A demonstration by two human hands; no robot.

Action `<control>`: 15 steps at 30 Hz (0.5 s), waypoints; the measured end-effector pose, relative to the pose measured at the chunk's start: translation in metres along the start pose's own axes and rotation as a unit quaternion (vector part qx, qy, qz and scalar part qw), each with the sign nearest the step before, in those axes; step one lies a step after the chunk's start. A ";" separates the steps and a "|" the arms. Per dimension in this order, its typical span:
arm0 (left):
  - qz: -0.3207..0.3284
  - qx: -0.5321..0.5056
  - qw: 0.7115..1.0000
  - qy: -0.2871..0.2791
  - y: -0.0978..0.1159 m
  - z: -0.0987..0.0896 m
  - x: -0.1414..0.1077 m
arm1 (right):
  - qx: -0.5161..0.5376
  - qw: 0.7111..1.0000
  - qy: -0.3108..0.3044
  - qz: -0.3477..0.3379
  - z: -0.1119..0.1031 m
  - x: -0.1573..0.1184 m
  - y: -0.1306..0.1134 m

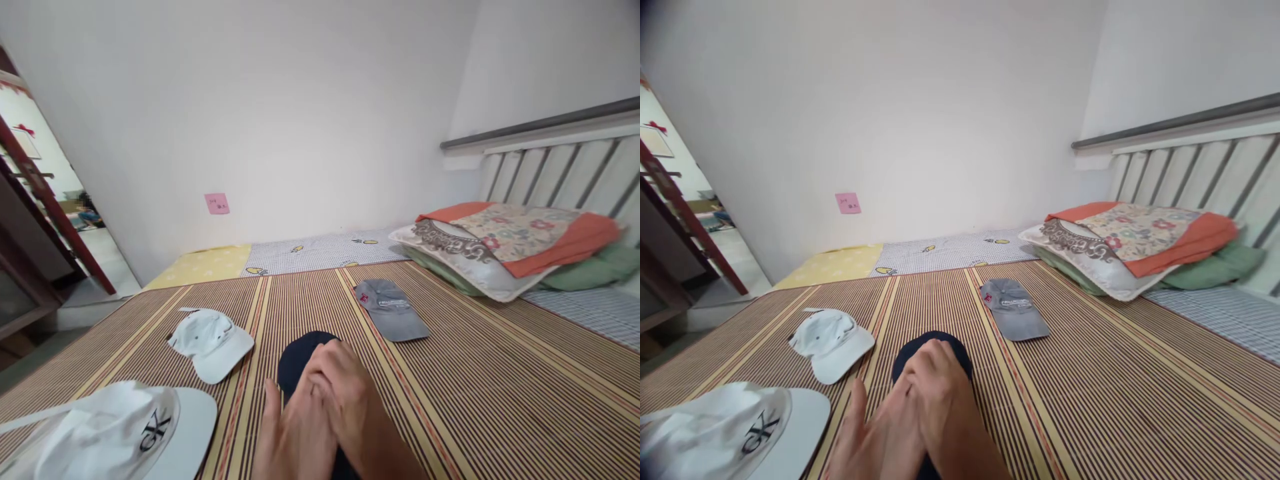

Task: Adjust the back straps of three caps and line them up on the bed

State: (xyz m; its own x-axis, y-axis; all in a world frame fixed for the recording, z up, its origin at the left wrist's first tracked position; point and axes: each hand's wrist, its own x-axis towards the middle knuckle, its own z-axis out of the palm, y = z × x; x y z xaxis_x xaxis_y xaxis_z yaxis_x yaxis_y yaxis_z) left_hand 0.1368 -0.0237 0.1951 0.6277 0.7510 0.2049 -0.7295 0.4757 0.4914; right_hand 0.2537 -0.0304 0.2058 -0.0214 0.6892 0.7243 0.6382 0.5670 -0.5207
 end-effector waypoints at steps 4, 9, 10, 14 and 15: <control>-0.019 0.000 1.000 -0.003 0.009 0.000 -0.002 | -0.005 0.999 -0.022 -0.026 0.007 -0.004 -0.002; 0.009 -0.007 0.999 0.043 0.017 0.003 -0.003 | 0.003 0.998 -0.049 -0.033 0.018 -0.007 -0.007; 0.000 -0.007 0.999 0.032 0.015 0.003 -0.002 | -0.007 0.998 -0.046 -0.032 0.014 -0.006 -0.004; -0.034 -0.013 0.999 -0.009 0.006 0.001 0.001 | -0.065 0.998 -0.016 0.011 -0.001 -0.001 0.005; -0.036 -0.015 0.999 -0.012 0.006 0.001 0.002 | -0.061 0.998 -0.025 0.007 0.000 -0.002 0.004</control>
State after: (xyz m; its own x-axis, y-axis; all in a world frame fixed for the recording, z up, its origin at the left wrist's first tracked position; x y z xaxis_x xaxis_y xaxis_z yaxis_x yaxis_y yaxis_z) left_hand 0.1338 -0.0197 0.1996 0.6853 0.7030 0.1903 -0.6895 0.5421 0.4803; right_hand 0.2560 -0.0290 0.2021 -0.0484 0.7200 0.6923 0.7278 0.5001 -0.4692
